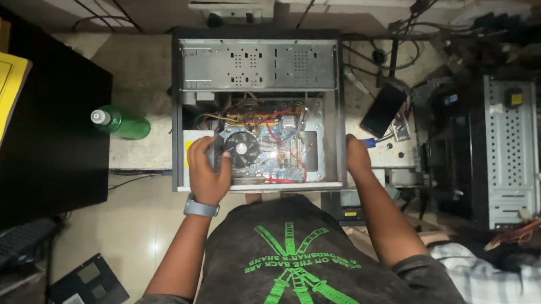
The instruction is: The person works inside an open desktop computer case, disconnecting and reconnecting internal cables and using a screwdriver to adjust components on the motherboard. The person repeatedly handles wires and uses a yellow screwdriver to tighten or loosen screws on the motherboard.
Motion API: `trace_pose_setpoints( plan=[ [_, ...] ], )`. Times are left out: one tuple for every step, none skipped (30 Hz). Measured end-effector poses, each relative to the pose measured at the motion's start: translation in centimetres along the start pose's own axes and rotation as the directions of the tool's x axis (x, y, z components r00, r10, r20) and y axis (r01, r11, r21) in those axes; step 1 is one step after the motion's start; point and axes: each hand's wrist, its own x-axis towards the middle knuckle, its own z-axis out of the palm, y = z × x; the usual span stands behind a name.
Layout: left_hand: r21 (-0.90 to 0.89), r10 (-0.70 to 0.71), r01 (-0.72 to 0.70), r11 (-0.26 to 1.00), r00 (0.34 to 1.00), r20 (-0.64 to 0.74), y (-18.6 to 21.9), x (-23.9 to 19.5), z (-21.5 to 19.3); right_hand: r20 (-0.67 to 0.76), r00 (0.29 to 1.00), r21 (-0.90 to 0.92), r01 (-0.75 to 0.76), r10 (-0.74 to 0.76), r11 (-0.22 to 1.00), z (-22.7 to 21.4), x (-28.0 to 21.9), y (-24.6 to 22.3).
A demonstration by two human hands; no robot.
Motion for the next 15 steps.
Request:
trace_pose_setpoints(
  plan=[
    [0.017, -0.005, 0.005, 1.0, 1.0, -0.001, 0.0, 0.0, 0.0, 0.019, 1.0, -0.02, 0.013, -0.012, 1.0, 0.1, 0.0, 0.1],
    [0.034, -0.01, 0.01, 0.999, 1.0, -0.001, 0.0, 0.0, 0.1, 0.016, 1.0, -0.008, 0.023, -0.023, 1.0, 0.1, 0.1, 0.4],
    [0.051, -0.015, 0.015, 0.999, 1.0, -0.001, 0.0, 0.0, 0.2, 0.013, 0.999, 0.004, 0.034, -0.034, 0.999, 0.4, 0.2, 0.6],
    [0.059, -0.009, 0.009, 0.998, 1.0, -0.01, 0.0, 0.2, 0.3, 0.006, 0.999, 0.018, 0.05, -0.05, 0.999, 0.7, 0.8, 0.9],
    [0.068, -0.003, 0.004, 0.998, 1.0, -0.018, -0.1, 0.3, 0.5, -0.009, 0.999, 0.019, 0.032, -0.032, 0.999, 0.8, 1.4, 1.3],
    [0.079, -0.004, 0.006, 0.997, 1.0, -0.022, 0.0, 0.1, 0.4, -0.015, 1.0, 0.02, 0.011, -0.011, 1.0, 1.1, 1.5, 1.7],
    [0.084, -0.003, 0.005, 0.996, 1.0, -0.025, 0.1, -0.1, 0.4, -0.021, 1.0, 0.021, -0.009, 0.01, 1.0, 1.3, 1.6, 2.1],
    [0.09, 0.003, 0.0, 0.996, 0.999, -0.034, 0.0, 0.0, 0.5, -0.068, 0.998, 0.031, 0.017, -0.015, 0.999, 1.4, 2.1, 2.3],
    [0.096, 0.009, -0.005, 0.995, 0.999, -0.042, 0.0, 0.0, 0.6, -0.116, 0.993, 0.041, 0.043, -0.038, 0.998, 1.3, 2.3, 2.4],
    [0.103, 0.012, -0.007, 0.995, 0.998, -0.055, 0.1, 0.1, 0.6, -0.164, 0.985, 0.051, 0.062, -0.053, 0.997, 1.3, 2.1, 2.5],
    [0.11, 0.016, -0.008, 0.994, 0.998, -0.068, 0.1, 0.1, 0.5, -0.086, 0.995, 0.22, -0.021, 0.041, 0.975, 1.1, 2.3, 2.4],
    [0.11, 0.017, -0.009, 0.994, 0.997, -0.074, 0.2, 0.1, 0.7, 0.007, 0.992, 0.372, -0.121, 0.128, 0.92, 0.7, 1.9, 2.7],
    [0.104, -0.005, 0.013, 0.994, 0.997, -0.075, 0.2, -0.1, 0.6, 0.113, 0.974, 0.502, -0.228, 0.198, 0.834, 0.5, 1.4, 2.7],
    [0.097, -0.021, 0.029, 0.995, 0.997, -0.08, 0.3, -0.1, 0.7, 0.086, 0.981, 0.452, -0.195, 0.175, 0.87, 0.2, 1.5, 2.5],
    [0.09, -0.037, 0.045, 0.995, 0.996, -0.085, 0.4, -0.1, 0.7, 0.059, 0.987, 0.399, -0.162, 0.151, 0.903, -0.3, 1.5, 2.3]
  ],
)
